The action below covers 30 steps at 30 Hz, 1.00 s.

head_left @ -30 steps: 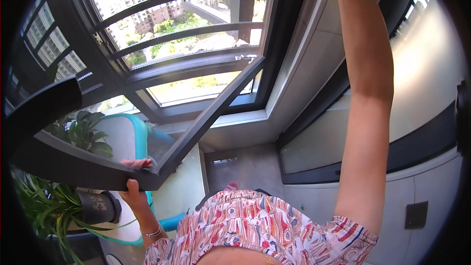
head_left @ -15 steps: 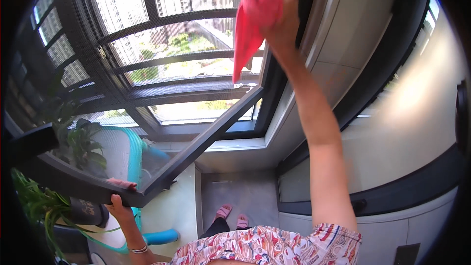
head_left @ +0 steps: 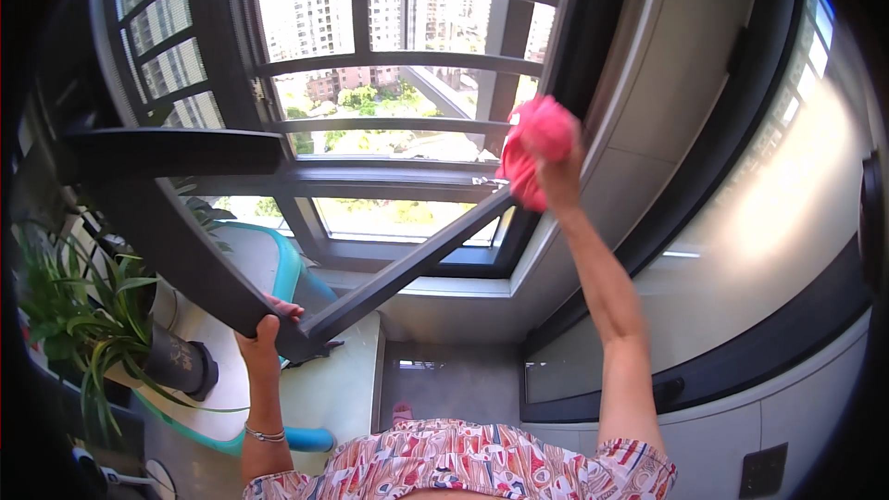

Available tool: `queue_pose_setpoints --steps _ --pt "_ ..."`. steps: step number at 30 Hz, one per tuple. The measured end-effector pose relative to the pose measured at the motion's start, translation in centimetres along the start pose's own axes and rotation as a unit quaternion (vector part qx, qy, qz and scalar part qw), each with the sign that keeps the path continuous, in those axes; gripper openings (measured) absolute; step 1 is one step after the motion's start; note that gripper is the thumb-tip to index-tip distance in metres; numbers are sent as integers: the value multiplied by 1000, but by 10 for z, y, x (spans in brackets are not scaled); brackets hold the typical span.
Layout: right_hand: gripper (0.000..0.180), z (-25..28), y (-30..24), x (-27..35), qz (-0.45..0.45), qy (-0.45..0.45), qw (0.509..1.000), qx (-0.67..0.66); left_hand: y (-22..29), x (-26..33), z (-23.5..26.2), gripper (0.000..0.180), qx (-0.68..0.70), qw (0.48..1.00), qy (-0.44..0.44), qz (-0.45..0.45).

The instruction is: The person cleans window frames and sliding screen frames by wiping down their surfaces and edges with a cloth.

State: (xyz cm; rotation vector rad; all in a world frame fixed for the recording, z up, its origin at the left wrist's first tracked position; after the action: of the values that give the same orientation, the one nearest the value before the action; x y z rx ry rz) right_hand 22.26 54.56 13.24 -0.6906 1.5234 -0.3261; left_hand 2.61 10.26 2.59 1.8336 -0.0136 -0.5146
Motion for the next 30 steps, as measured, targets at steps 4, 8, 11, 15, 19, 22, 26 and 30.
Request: queue_pose_setpoints --steps 4,8,11,15,19,22,26,30 --pt "50 -14 -137 -114 163 93 980 -62 7 -2 -6 46 -1 1000 -1 -14" --pt "41 -75 -236 -180 268 49 939 -211 12 0 -7 47 9 1000 -6 -23" --pt "50 -99 -198 -164 315 169 929 93 4 2 -3 46 5 1000 7 -8" --pt "58 -93 -150 -79 380 86 919 -64 12 4 -2 44 -8 1000 18 -21" --pt "58 -61 -93 5 400 -27 914 58 10 2 -1 43 -4 999 30 -9" --pt "50 -43 -83 2 309 -117 942 57 7 -1 1 43 5 1000 29 -7" --pt "44 -26 -112 -90 200 45 975 -86 16 7 10 46 33 998 45 12" --pt "34 -40 -153 -201 156 126 964 -175 3 4 3 50 6 1000 14 11"
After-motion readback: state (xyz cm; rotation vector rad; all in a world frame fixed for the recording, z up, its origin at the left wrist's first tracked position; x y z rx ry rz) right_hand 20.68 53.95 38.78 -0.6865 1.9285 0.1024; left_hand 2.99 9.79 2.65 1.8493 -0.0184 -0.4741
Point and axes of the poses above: each hand's wrist, its own x-axis away from the middle knuckle, its own z-axis out of the back of the hand, y = z × x, the point moved 10 cm from there along -x, towards the middle knuckle, and after that the axes turned 11 degrees about y, right-handed, at the moved point
